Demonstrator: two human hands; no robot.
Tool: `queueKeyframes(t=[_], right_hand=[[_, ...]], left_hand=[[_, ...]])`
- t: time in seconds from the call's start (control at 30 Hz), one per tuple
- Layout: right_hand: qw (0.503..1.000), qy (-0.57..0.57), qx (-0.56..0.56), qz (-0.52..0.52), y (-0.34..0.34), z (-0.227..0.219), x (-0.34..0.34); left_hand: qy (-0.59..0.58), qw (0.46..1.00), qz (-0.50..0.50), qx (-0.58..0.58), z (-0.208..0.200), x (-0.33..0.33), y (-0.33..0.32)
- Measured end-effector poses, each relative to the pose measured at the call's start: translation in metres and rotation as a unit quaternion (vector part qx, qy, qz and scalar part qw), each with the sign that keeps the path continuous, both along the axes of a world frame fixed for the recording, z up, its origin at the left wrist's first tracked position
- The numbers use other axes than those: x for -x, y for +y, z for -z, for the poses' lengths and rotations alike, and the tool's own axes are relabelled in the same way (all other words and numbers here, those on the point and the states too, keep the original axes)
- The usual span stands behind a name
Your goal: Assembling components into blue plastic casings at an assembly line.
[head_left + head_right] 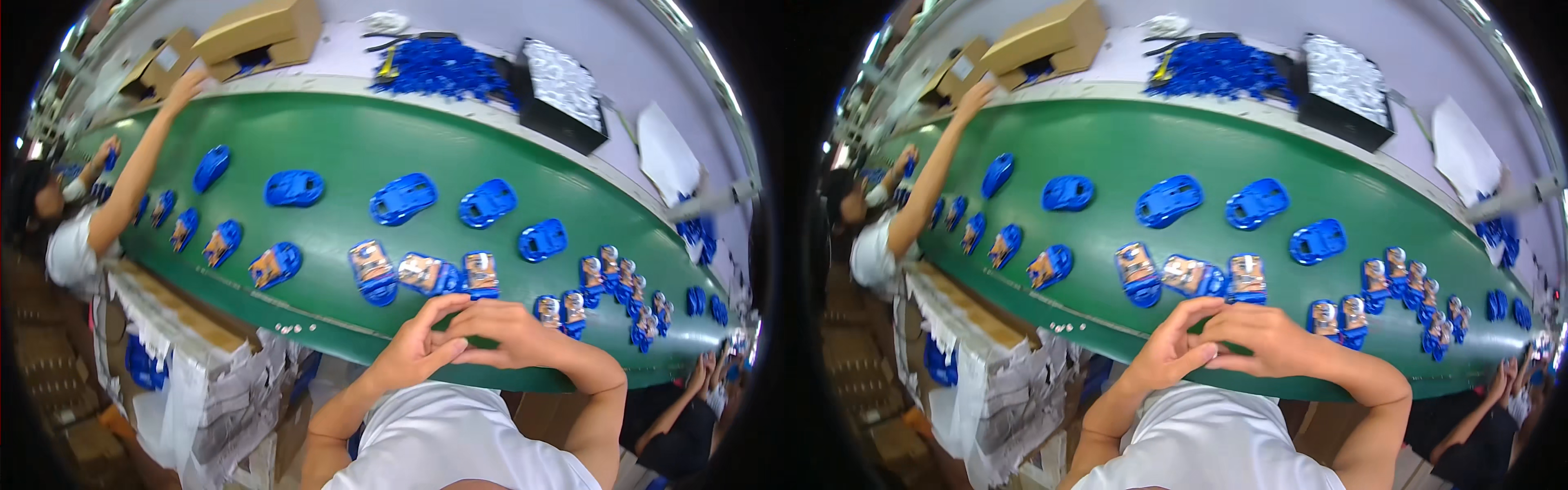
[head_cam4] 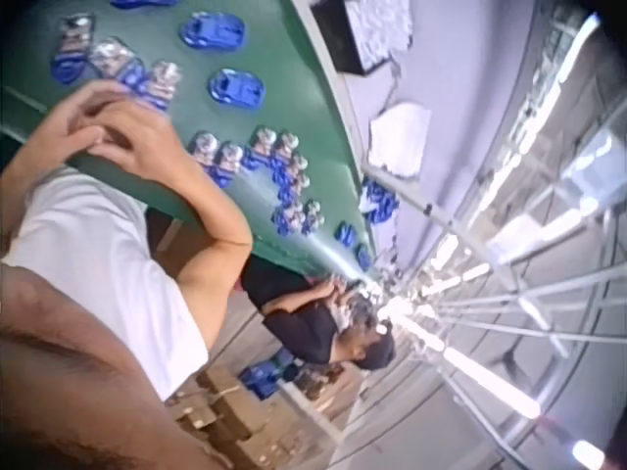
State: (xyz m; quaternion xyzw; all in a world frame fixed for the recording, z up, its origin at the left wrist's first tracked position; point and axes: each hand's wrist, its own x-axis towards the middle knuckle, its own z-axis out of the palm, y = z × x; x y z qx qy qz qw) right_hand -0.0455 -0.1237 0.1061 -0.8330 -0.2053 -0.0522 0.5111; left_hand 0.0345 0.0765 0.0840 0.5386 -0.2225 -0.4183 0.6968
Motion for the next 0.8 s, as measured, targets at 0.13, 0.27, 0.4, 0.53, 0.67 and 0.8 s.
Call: queueKeyframes(t=[0.13,0.27,0.4,0.53,0.67,0.8], right_hand=[[0.996,0.08,-0.001,0.048,0.0,0.0,-0.023],[0.998,0.047,0.001,0.043,0.003,0.002,-0.044],[0.998,0.052,-0.002,0.033,0.01,0.002,-0.063],[0.995,0.079,0.01,0.057,0.015,0.005,-0.081],[0.993,0.102,-0.011,0.061,0.013,0.01,-0.102],[0.986,0.146,-0.048,0.06,0.011,0.015,-0.115]], left_hand=[[-0.249,0.945,-0.188,-0.102,0.014,-0.018,0.02],[-0.443,0.794,-0.335,-0.247,0.02,-0.058,0.05],[-0.526,0.71,-0.371,-0.286,0.03,-0.091,0.081],[-0.56,0.75,-0.27,-0.225,0.025,-0.075,0.055],[-0.526,0.787,-0.217,-0.238,0.038,-0.059,0.033],[-0.504,0.786,-0.246,-0.26,0.048,-0.054,0.03]])
